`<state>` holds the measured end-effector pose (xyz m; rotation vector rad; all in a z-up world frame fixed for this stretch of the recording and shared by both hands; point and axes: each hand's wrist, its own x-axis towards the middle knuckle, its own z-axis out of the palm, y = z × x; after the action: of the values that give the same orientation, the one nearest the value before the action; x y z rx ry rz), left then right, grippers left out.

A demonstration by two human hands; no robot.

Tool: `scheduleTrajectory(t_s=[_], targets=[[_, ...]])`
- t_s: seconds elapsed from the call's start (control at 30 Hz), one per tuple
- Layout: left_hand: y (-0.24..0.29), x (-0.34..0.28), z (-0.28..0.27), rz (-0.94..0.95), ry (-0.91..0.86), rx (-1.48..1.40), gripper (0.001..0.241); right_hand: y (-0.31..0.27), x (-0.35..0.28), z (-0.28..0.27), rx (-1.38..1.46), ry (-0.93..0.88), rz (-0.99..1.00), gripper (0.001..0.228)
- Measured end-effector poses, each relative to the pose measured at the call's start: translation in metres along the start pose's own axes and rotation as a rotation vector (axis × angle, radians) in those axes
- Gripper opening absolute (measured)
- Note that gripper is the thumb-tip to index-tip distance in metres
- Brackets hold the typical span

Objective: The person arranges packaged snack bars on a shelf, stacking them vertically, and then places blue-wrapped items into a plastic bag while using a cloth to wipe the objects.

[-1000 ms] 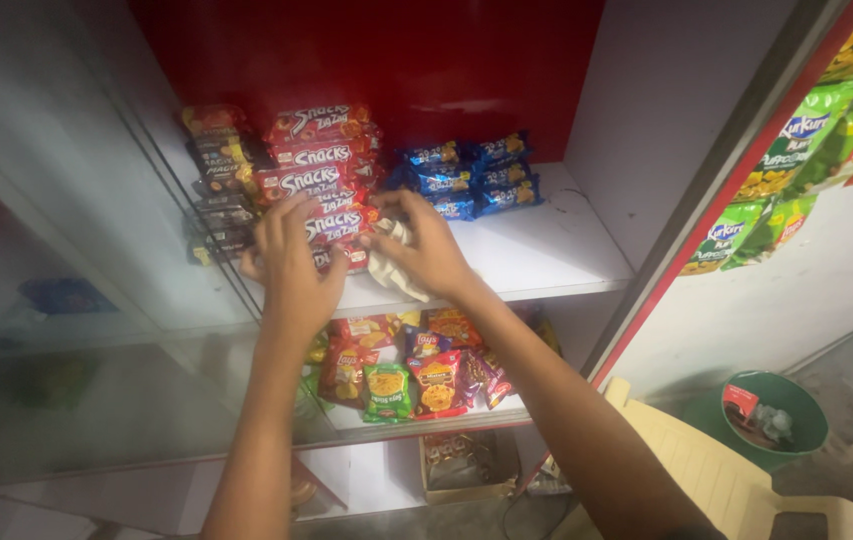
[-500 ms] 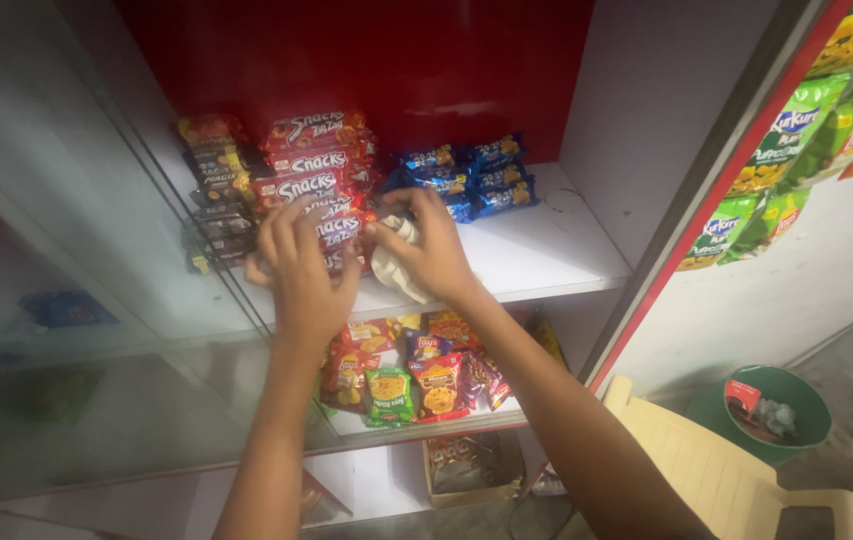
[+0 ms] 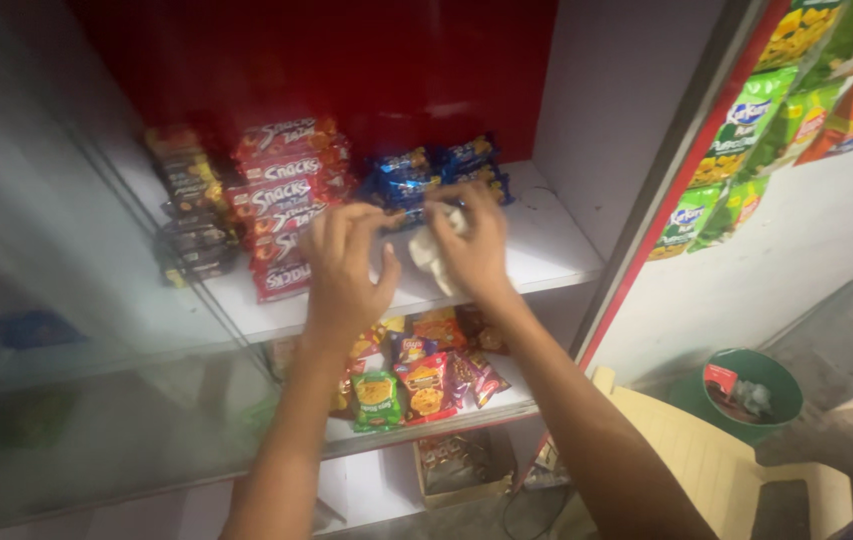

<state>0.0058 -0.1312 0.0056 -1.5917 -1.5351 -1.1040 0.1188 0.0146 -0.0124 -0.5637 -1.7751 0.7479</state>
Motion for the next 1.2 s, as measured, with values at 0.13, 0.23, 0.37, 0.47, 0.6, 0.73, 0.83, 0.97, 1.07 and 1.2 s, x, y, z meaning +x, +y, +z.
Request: scheduleTrajectory(t_s=[0.13,0.23,0.37,0.47,0.6,0.73,0.83,0.97,1.07,1.2], targets=[[0.013,0.005,0.021,-0.054,-0.096,-0.179,0.026,0.032,0.011,-0.046,-0.145,0.091,-0.083,0.023],[0.016,0.013,0.043,-0.128,-0.174,-0.197,0.031,0.055,0.017,-0.072,-0.124,0.031,0.246,0.054],[0.012,0.027,0.066,-0.178,-0.228,0.046,0.049,0.071,0.025,-0.08,-0.005,-0.035,0.293,0.064],[0.006,0.035,0.08,-0.162,-0.283,0.158,0.072,0.067,0.028,-0.08,-0.098,-0.127,0.269,0.068],[0.003,0.031,0.093,-0.073,-0.232,0.199,0.093,0.05,0.029,-0.08,-0.357,-0.157,0.138,0.067],[0.003,0.028,0.091,-0.131,-0.259,0.127,0.087,0.044,0.025,-0.076,-0.346,-0.029,0.088,0.07],[0.01,0.021,0.089,-0.114,-0.249,0.06,0.065,0.05,0.018,-0.078,-0.299,0.061,-0.132,0.053],[0.018,0.034,0.075,-0.004,-0.096,-0.056,0.041,0.043,0.011,-0.075,-0.295,0.137,-0.147,0.032],[0.03,0.037,0.053,0.009,0.004,-0.154,0.032,0.035,0.005,-0.078,-0.225,0.122,-0.223,0.02],[0.048,0.073,0.012,0.119,0.162,-0.165,0.025,0.0,0.012,-0.084,-0.293,0.131,-0.369,0.011]])
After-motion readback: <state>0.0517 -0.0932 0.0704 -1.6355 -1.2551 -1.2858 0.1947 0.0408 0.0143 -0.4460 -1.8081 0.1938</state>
